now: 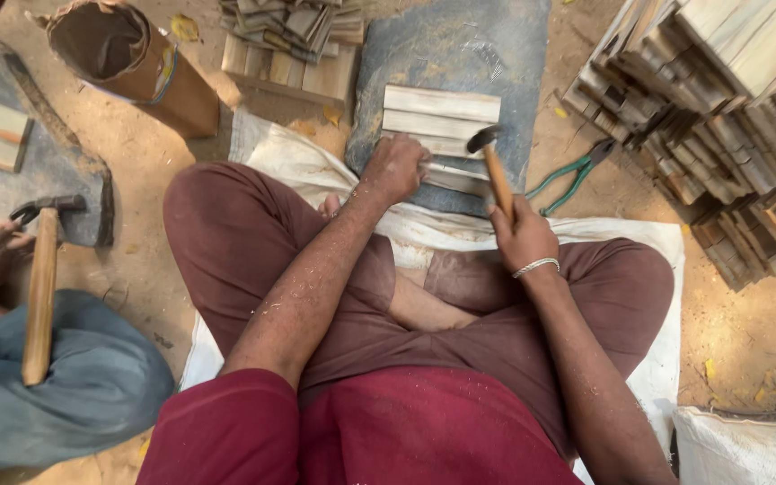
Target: The person sits on the ground and uses a hammer to drive nails into small wooden slats, assembling them into rectangular frames. They repeatedly pick up slats, align them, hammer nails, and stack the finished frames.
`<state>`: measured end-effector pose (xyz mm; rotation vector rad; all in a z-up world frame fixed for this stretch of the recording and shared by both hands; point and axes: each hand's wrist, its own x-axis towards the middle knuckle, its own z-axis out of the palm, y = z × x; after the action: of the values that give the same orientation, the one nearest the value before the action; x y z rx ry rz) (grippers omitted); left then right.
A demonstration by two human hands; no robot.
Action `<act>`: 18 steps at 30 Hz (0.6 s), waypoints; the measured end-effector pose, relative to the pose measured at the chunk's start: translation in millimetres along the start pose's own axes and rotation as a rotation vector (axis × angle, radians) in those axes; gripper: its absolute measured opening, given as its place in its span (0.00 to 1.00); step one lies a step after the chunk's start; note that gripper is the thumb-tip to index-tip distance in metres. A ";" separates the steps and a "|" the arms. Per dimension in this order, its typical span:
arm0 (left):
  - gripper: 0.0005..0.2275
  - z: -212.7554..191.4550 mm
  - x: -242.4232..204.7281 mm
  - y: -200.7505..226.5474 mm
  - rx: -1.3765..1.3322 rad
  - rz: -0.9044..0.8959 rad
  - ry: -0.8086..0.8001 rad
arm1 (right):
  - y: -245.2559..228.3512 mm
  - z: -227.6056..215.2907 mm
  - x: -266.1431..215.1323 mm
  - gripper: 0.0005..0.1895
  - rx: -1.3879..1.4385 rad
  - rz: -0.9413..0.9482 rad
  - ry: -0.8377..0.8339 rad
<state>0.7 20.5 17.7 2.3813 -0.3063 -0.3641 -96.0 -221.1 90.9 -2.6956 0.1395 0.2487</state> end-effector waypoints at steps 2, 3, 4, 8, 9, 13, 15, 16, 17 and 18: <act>0.18 4.0 -15.0 0.4 0.145 0.169 0.072 | 6.2 5.1 -7.5 0.18 0.269 0.092 -0.041; 0.21 4.9 -17.5 1.7 0.219 0.263 0.112 | 8.0 5.9 -8.0 0.19 0.403 0.138 -0.050; 0.20 5.8 -20.2 3.0 0.219 0.270 0.117 | 8.6 6.5 -7.7 0.19 0.402 0.133 -0.041; 0.18 10.7 -28.5 7.1 0.234 0.277 0.173 | 1.7 7.4 -5.4 0.20 0.324 0.066 0.017; 0.18 13.8 -30.6 9.1 0.236 0.273 0.194 | 0.0 6.0 -6.1 0.20 0.282 0.041 0.034; 0.18 13.5 -34.5 11.1 0.194 0.239 0.161 | -12.9 0.0 -1.3 0.20 0.158 0.035 0.014; 0.17 12.1 -34.5 9.9 0.165 0.176 0.106 | -18.1 0.9 -1.6 0.21 0.119 0.012 0.000; 0.17 13.7 -34.6 9.7 0.192 0.161 0.066 | -17.9 2.0 -4.2 0.21 0.113 0.027 -0.031; 0.18 16.3 -33.7 10.7 0.216 0.148 0.025 | -16.5 2.4 -7.2 0.21 0.102 0.046 -0.061; 0.18 19.0 -34.2 12.3 0.239 0.136 -0.016 | -15.3 3.1 -10.0 0.21 0.092 0.065 -0.091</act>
<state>-39.1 10.8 18.4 2.5732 -0.5430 -0.2974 -104.2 -205.4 96.4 -2.5857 0.2069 0.3742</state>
